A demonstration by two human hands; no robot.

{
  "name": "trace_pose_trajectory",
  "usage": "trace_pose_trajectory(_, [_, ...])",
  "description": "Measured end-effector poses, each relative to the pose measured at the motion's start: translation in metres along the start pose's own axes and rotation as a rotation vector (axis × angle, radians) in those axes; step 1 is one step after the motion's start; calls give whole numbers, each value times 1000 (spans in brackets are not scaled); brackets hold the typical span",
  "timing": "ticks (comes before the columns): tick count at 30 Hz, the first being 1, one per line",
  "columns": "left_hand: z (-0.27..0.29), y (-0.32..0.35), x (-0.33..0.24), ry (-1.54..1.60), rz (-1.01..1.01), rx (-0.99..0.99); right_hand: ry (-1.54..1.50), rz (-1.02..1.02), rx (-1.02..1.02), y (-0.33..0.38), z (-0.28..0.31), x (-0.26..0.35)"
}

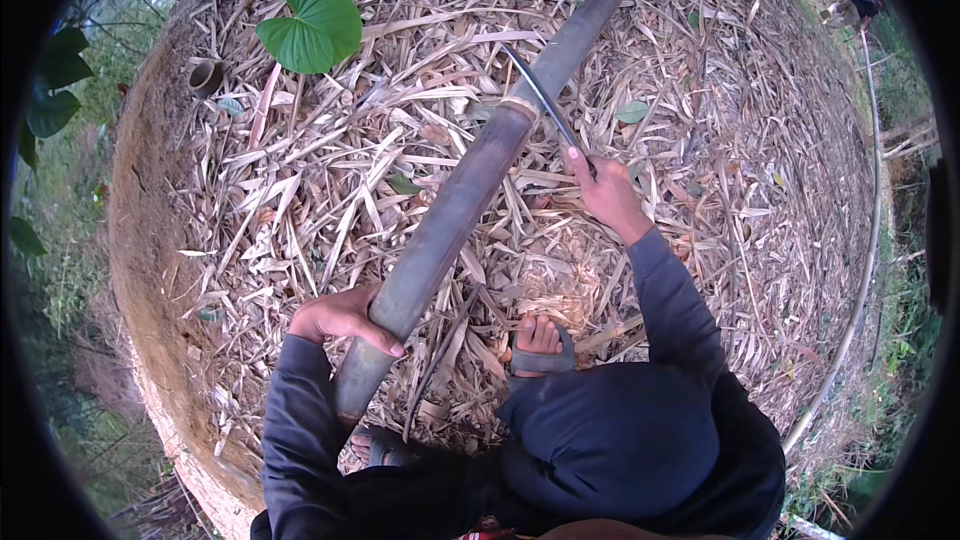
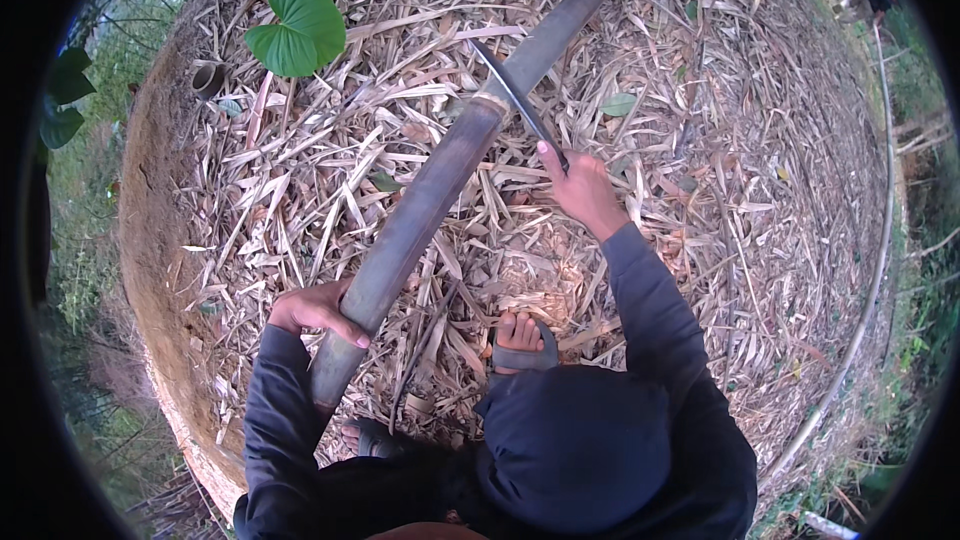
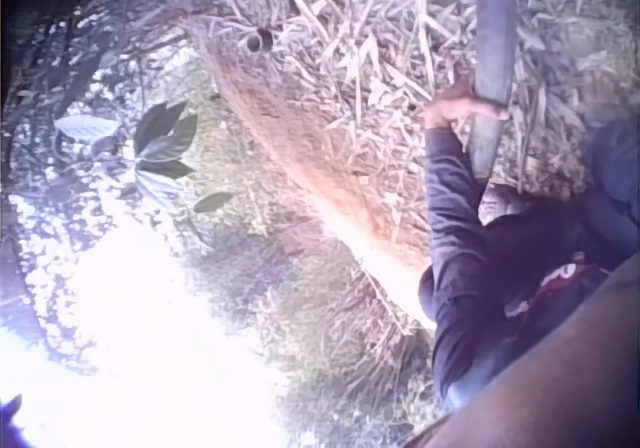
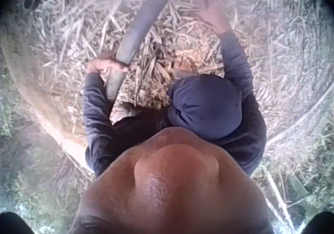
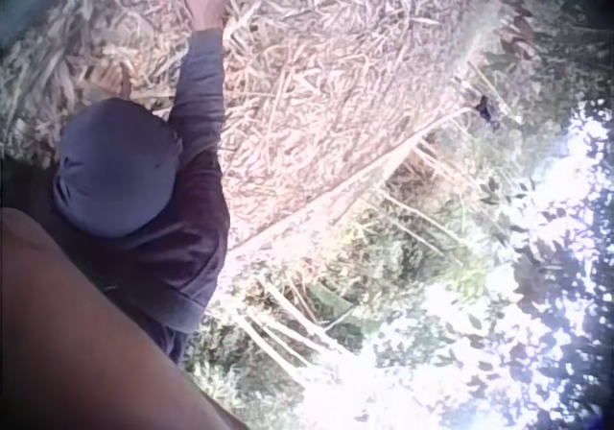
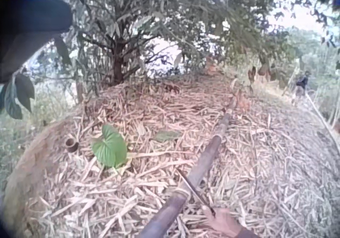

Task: The person uses a machete to cut a long bamboo pole into smaller pieces. They hold the bamboo with one hand and strike it with the machete in the other, repeating the process to sever the pole.

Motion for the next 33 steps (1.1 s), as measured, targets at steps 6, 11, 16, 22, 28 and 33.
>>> trace_pose_trajectory(6, [3, -13, -13, -61, 46, 1, 161, 187, 113, 0, 45, 8])
trace_pose_trajectory(11, [-3, -3, -4, 47, 75, -22, 232, 107, 148, -23, 38, -1])
trace_pose_trajectory(16, [-12, -5, -23, 9, 107, -80, 154, 277, 247, 14, 31, 25])
trace_pose_trajectory(22, [-14, -3, -23, 66, 173, -129, -112, -183, -242, -10, -23, -15])
trace_pose_trajectory(28, [-25, 2, -21, 132, 184, -225, -408, -202, -417, 8, -80, -28])
trace_pose_trajectory(33, [-27, -7, -25, 77, 188, -189, -470, -355, -347, 6, -81, -42])
Point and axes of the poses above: each hand's wrist, its own y-axis away from the middle knuckle, its own z-axis out of the back of the hand, x = y × z, the point moved 1 cm from there along -y, towards the middle knuckle, and after that the axes turned 1 degree about -x, right-handed, at the moved point
